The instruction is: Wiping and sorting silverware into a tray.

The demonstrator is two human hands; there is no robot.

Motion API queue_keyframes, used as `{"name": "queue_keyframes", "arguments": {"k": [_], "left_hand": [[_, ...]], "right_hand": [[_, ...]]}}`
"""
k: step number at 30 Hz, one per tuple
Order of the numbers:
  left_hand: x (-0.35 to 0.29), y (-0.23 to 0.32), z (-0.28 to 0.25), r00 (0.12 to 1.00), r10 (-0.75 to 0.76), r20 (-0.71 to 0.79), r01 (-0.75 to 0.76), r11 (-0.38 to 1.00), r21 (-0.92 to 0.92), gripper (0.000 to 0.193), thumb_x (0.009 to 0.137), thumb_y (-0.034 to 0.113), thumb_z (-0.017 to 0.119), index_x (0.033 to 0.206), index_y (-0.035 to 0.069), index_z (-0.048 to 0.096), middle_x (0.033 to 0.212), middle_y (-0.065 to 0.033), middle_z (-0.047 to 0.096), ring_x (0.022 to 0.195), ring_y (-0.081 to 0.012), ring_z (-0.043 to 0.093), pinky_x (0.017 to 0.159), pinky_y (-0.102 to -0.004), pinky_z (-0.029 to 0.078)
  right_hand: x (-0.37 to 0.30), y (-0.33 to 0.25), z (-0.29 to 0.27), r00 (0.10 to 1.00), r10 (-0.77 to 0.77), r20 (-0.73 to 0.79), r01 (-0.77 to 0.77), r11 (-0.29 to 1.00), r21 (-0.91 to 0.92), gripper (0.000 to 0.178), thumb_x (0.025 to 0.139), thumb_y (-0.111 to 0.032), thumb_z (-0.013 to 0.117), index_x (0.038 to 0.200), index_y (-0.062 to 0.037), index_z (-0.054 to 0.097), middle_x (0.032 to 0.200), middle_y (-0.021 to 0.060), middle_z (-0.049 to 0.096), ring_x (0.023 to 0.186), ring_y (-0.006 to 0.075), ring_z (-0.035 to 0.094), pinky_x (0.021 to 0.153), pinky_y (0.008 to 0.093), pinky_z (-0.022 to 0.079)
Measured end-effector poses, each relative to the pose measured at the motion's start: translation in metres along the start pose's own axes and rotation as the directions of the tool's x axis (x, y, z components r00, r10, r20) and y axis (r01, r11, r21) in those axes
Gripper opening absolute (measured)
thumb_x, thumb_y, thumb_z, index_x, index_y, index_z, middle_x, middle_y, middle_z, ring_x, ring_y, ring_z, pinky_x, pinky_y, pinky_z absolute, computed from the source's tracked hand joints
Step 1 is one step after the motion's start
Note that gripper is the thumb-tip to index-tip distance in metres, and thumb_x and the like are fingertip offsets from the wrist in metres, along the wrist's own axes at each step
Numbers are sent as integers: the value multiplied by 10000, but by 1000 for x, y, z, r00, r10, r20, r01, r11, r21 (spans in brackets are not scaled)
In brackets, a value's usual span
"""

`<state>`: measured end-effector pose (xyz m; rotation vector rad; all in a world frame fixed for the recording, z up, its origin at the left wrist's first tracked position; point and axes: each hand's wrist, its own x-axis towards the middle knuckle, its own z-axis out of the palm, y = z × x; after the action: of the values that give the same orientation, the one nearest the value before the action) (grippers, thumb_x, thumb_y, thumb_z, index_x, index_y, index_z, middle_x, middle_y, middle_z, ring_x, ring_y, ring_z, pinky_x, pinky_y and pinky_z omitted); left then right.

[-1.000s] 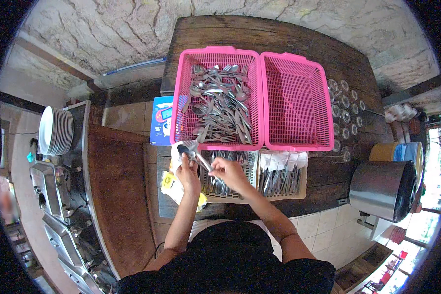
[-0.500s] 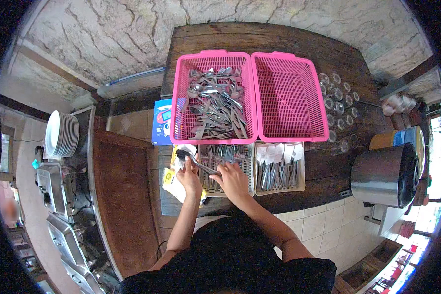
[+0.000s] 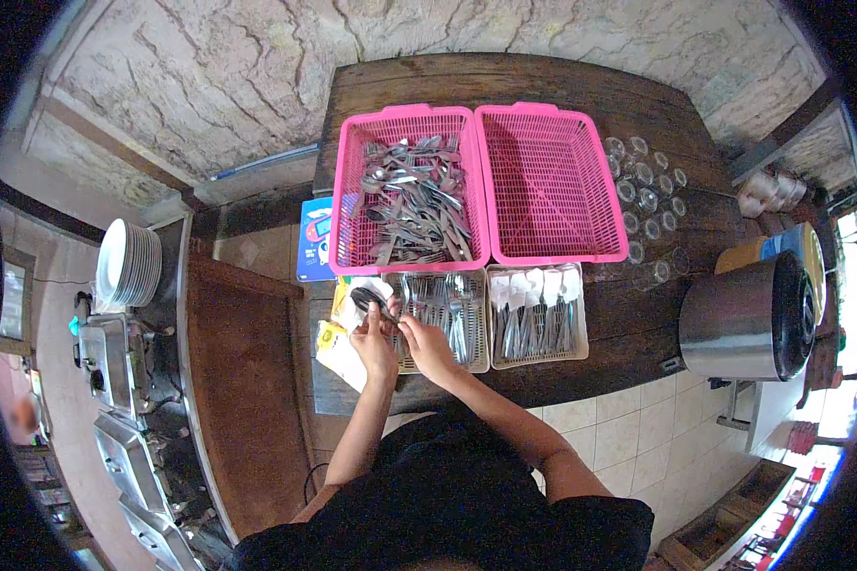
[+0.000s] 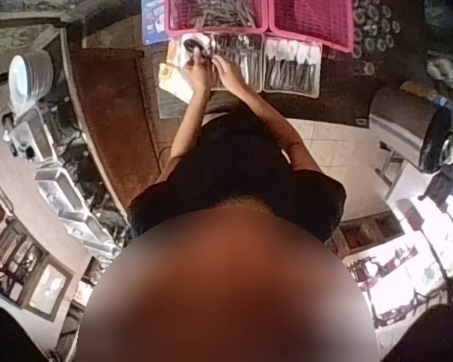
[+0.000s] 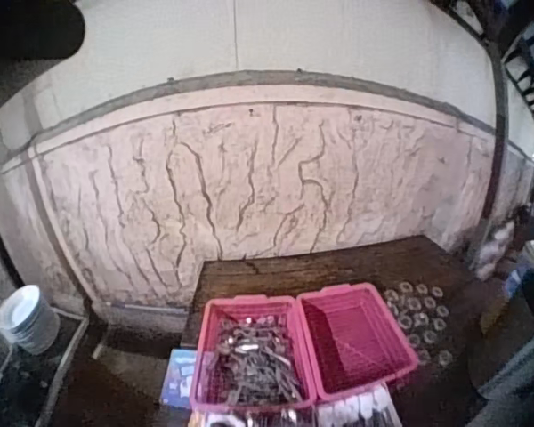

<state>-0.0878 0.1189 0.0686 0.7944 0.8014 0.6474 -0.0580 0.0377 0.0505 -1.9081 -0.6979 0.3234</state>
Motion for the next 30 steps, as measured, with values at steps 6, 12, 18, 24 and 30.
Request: {"name": "queue_keyframes", "arguments": {"k": [6, 12, 18, 24, 30], "left_hand": [[-11, 0, -1, 998, -53, 16, 55, 965, -256, 218, 824, 247, 500, 820, 29, 496, 755, -32, 531, 705, -99, 515, 611, -224, 428], [-26, 7, 6, 993, -104, 57, 116, 952, -282, 251, 828, 252, 487, 916, 19, 464, 833, -60, 532, 786, -136, 535, 696, -250, 454], [-27, 4, 4, 992, -114, 56, 125, 960, -252, 247, 835, 248, 473, 907, 12, 464, 842, -85, 551, 783, -149, 550, 684, -253, 463], [-28, 0, 0, 985, -142, 94, 161, 957, -242, 244, 837, 265, 468, 846, 21, 473, 789, -80, 569, 701, -147, 565, 608, -241, 470], [-31, 5, 2, 979, -154, 133, 182, 955, -235, 272, 840, 292, 460, 800, 25, 484, 743, -66, 573, 614, -117, 553, 474, -213, 407]], "right_hand": [[-7, -17, -11, 994, -6, -112, 2, 1000, -31, 169, 831, -117, 444, 995, -86, 417, 573, 138, 504, 515, 289, 539, 437, 326, 381], [-5, -24, -16, 986, 29, -163, -14, 996, 91, 236, 832, -76, 427, 1064, -103, 391, 613, 114, 511, 496, 200, 529, 429, 302, 372], [-6, -30, -23, 989, 105, -100, -87, 981, 172, 323, 808, -57, 457, 1114, -131, 381, 577, 131, 511, 483, 249, 540, 416, 336, 378], [-6, -24, -22, 989, 52, -141, -28, 986, 162, 340, 802, -50, 467, 1120, -143, 389, 587, 128, 519, 464, 228, 534, 405, 312, 375], [-5, -31, -23, 973, -89, -214, 111, 989, 94, 342, 794, -55, 481, 1118, -159, 438, 701, 140, 563, 494, 241, 551, 416, 300, 391]]}}
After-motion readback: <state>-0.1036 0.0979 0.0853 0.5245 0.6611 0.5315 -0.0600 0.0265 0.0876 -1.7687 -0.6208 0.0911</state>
